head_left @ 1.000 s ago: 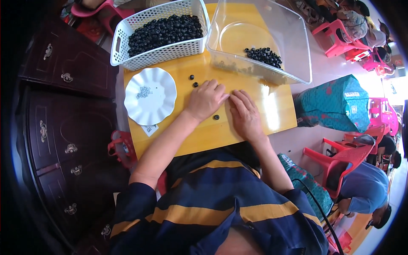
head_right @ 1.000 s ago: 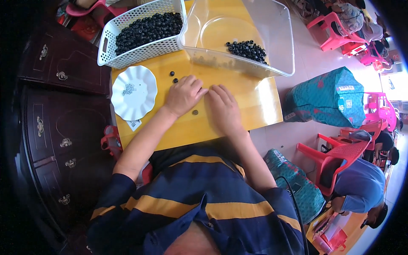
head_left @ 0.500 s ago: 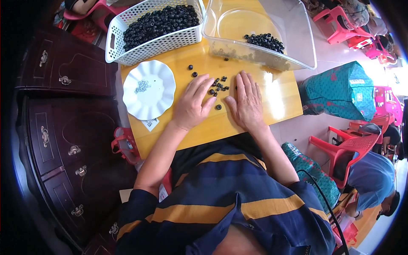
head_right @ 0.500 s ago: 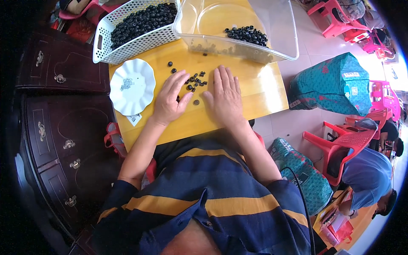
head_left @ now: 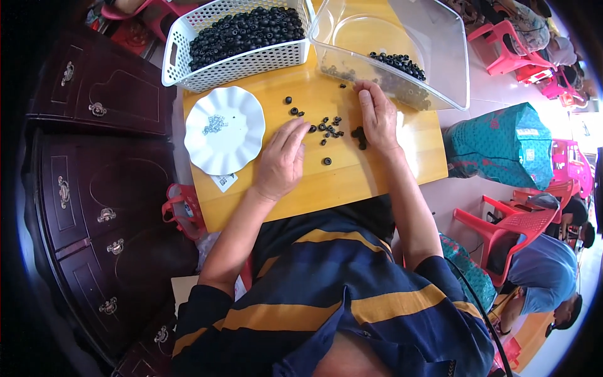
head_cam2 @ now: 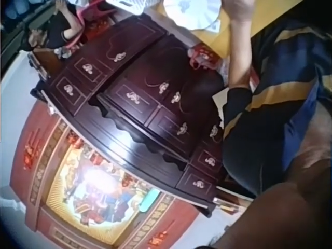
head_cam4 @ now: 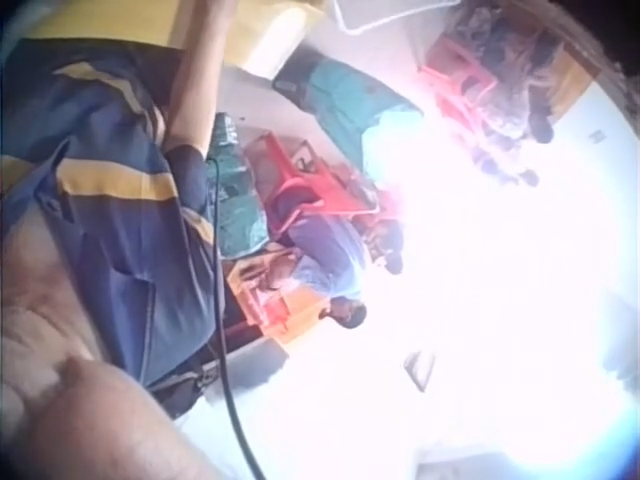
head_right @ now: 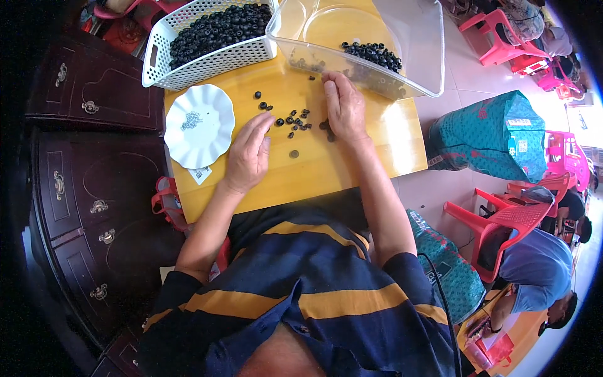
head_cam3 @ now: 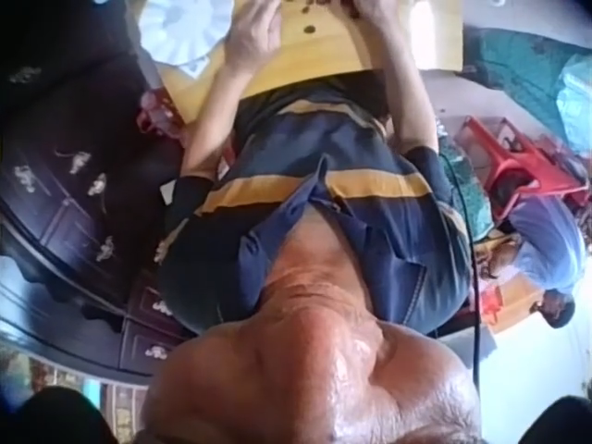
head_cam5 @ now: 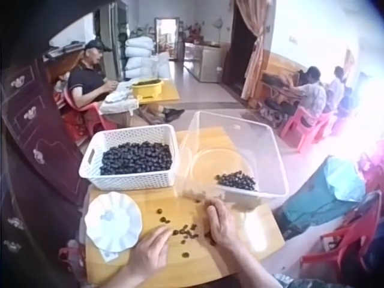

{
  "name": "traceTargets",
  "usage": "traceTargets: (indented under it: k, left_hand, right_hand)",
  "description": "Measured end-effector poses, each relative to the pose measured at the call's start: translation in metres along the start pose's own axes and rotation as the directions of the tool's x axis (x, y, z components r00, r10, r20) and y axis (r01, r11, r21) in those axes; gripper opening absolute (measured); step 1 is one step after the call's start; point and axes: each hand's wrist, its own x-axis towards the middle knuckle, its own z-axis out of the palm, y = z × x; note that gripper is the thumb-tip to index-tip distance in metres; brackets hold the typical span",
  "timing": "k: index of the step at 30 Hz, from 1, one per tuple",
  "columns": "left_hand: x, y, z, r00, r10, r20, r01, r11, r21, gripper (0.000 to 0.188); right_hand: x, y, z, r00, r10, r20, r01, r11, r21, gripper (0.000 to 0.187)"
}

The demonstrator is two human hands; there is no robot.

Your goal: Sorting and inspecting small black plastic components by hand into different containers.

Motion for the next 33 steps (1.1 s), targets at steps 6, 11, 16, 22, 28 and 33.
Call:
traceTargets:
  k: [6, 11, 16, 22, 28, 33]
  left_hand:
    - [0.001, 0.000, 0.000, 1.000, -0.021, -0.006, 0.021, 1.000, -0.014, 0.035]
    - [0.000, 0.001, -0.003, 0.998, -0.055, 0.015, 0.056, 0.996, -0.063, 0.037]
    - [-0.007, 0.000, -0.005, 0.998, -0.069, -0.008, 0.068, 0.993, -0.100, 0.040]
    - [-0.025, 0.005, -0.016, 0.989, -0.149, -0.018, 0.146, 0.985, -0.094, 0.043]
    - [-0.044, 0.009, -0.026, 0.987, -0.151, -0.048, 0.148, 0.987, -0.062, 0.049]
    - [-0.049, 0.008, -0.029, 0.986, -0.158, -0.057, 0.158, 0.987, 0.000, 0.047]
  right_hand:
    - [0.015, 0.003, 0.008, 0.991, -0.132, 0.020, 0.133, 0.987, -0.089, 0.027]
    - [0.017, 0.003, 0.007, 0.917, -0.341, 0.208, 0.370, 0.921, -0.120, 0.031]
    - [-0.011, -0.004, -0.007, 0.888, -0.300, 0.349, 0.328, 0.944, -0.021, 0.033]
    - [-0.027, -0.043, -0.053, 0.932, -0.360, -0.041, 0.358, 0.932, -0.052, 0.029]
    - [0.024, -0.074, -0.083, 0.772, -0.598, -0.213, 0.441, 0.746, -0.499, 0.028]
    - [0.047, -0.042, -0.082, 0.914, -0.396, -0.088, 0.230, 0.684, -0.692, 0.023]
